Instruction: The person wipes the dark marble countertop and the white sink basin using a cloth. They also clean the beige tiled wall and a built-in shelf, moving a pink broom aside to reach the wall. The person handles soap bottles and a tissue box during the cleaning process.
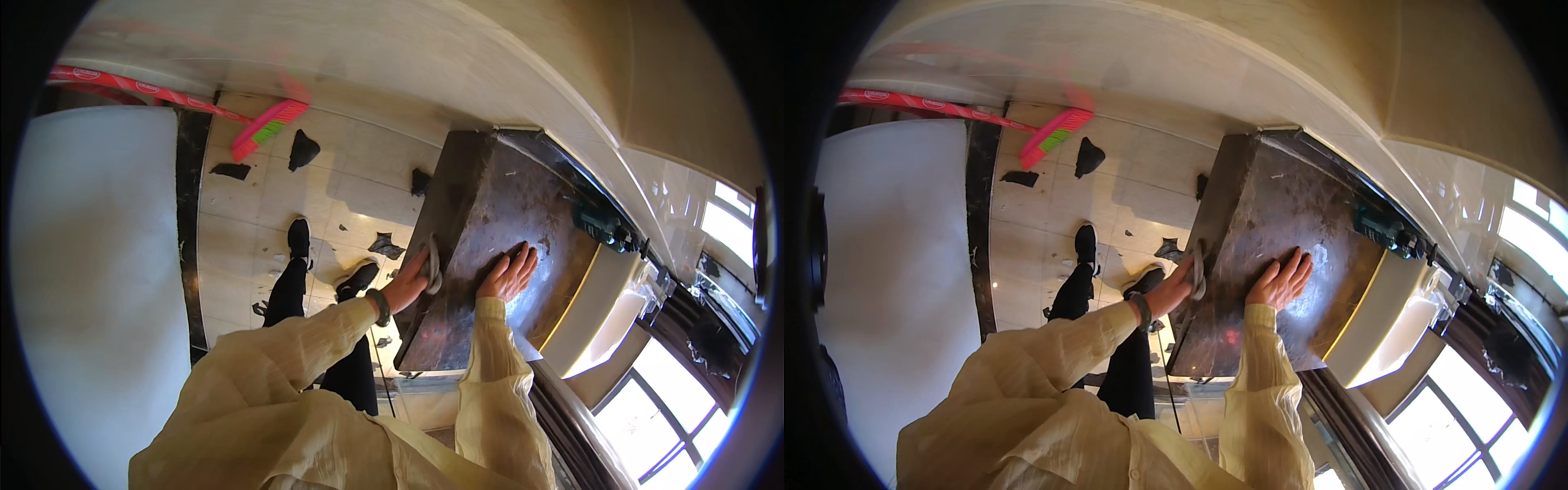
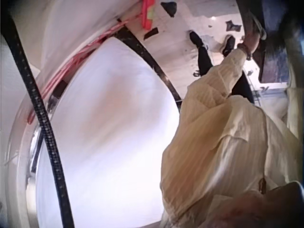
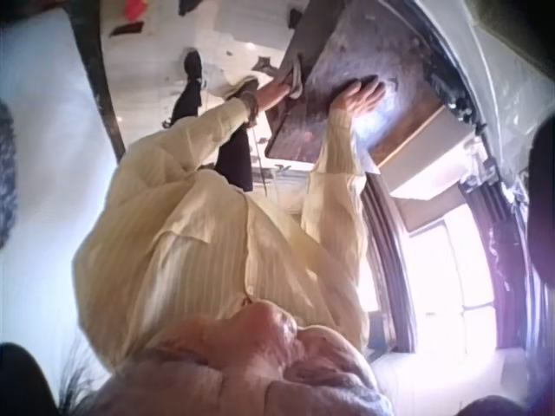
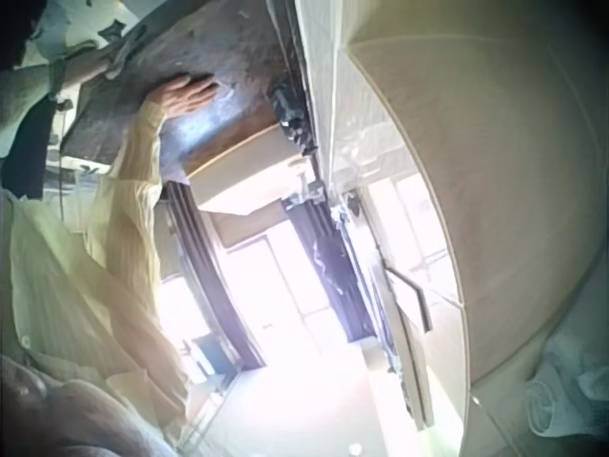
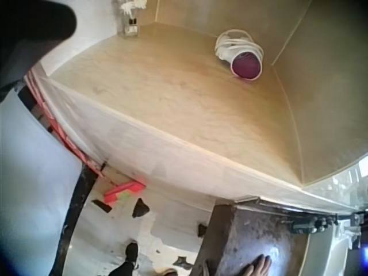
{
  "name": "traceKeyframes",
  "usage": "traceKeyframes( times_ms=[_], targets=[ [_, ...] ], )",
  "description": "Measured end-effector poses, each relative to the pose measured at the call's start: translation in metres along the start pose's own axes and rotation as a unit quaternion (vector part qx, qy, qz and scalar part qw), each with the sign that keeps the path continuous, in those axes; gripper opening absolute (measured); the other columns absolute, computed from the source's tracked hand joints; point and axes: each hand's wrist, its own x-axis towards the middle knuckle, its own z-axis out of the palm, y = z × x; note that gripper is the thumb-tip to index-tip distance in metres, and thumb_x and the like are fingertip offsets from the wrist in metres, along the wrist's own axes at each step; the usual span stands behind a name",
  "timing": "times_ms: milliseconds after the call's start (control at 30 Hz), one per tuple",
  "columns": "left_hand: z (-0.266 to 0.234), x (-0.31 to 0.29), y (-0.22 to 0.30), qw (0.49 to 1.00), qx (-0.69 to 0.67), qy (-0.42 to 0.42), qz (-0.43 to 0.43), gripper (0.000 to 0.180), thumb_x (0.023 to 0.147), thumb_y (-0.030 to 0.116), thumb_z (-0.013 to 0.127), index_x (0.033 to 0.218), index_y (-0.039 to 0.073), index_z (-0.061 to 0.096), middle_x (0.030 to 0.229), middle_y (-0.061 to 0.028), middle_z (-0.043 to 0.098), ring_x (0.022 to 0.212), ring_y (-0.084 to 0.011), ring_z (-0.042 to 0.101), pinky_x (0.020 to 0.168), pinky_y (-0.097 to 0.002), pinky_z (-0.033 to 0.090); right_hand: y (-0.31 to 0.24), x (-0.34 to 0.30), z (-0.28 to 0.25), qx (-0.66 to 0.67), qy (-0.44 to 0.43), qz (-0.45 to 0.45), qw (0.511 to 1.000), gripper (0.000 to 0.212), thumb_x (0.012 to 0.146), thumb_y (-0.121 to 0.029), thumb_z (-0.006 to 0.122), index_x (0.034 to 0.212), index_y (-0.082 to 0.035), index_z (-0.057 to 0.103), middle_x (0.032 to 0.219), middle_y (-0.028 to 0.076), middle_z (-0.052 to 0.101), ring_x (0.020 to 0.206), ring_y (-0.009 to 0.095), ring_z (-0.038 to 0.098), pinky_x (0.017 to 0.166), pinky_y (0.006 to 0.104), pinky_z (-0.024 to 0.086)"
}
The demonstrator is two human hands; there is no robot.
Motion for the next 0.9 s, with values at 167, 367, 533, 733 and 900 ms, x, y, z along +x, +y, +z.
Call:
traceKeyframes(
  times_ms=[167,367,533,733,900],
  targets=[
    [0.003,0.080,0.004,0.997,-0.075,0.020,0.014,0.056,0.090,0.019,0.039,0.140,-0.003,0.026,0.143,-0.0229,0.031,0.132,-0.0370,0.030,0.110,-0.0373,0.023,-0.004,0.001,-0.002,0.005,-0.019,0.005,1.000,0.054,0.094,-0.034,0.037,0.141,-0.008,0.036,0.147,0.017,0.030,0.135,0.036,0.026,0.110,0.0478,0.017],
    [-0.013,0.106,-0.038,0.992,0.125,-0.022,0.005,0.060,0.097,0.027,0.033,0.146,0.001,0.011,0.151,-0.0177,0.019,0.141,-0.0283,0.015,0.113,-0.0330,0.014,-0.001,0.002,0.000,0.007,-0.014,-0.019,1.000,0.054,0.095,-0.035,0.035,0.141,-0.008,0.034,0.147,0.017,0.029,0.135,0.037,0.025,0.110,0.0481,0.018],
    [0.000,0.065,-0.053,0.992,0.115,-0.050,0.035,0.052,0.094,0.015,0.032,0.140,-0.005,0.020,0.146,-0.0274,0.019,0.139,-0.0370,0.013,0.115,-0.0390,0.013,0.001,0.000,0.003,-0.008,0.002,-0.018,1.000,0.053,0.095,-0.034,0.036,0.140,-0.008,0.036,0.147,0.018,0.030,0.135,0.037,0.025,0.110,0.0480,0.019],
    [0.015,0.011,-0.054,0.991,0.078,-0.095,-0.059,0.047,0.094,0.011,0.031,0.138,-0.006,0.029,0.148,-0.0325,0.006,0.140,-0.0431,0.004,0.116,-0.0430,0.010,0.001,0.000,0.002,-0.005,0.015,-0.015,1.000,0.051,0.094,-0.032,0.040,0.139,-0.009,0.038,0.146,0.017,0.031,0.135,0.035,0.026,0.110,0.0467,0.019],
    [0.027,0.008,-0.071,0.996,-0.025,-0.026,-0.076,0.049,0.096,0.016,0.027,0.140,-0.007,0.023,0.150,-0.0302,0.004,0.141,-0.0410,0.001,0.116,-0.0410,0.007,0.003,-0.002,0.002,-0.006,0.018,-0.009,1.000,0.051,0.094,-0.032,0.041,0.139,-0.010,0.038,0.146,0.016,0.032,0.136,0.034,0.026,0.110,0.0456,0.019]
  ],
)
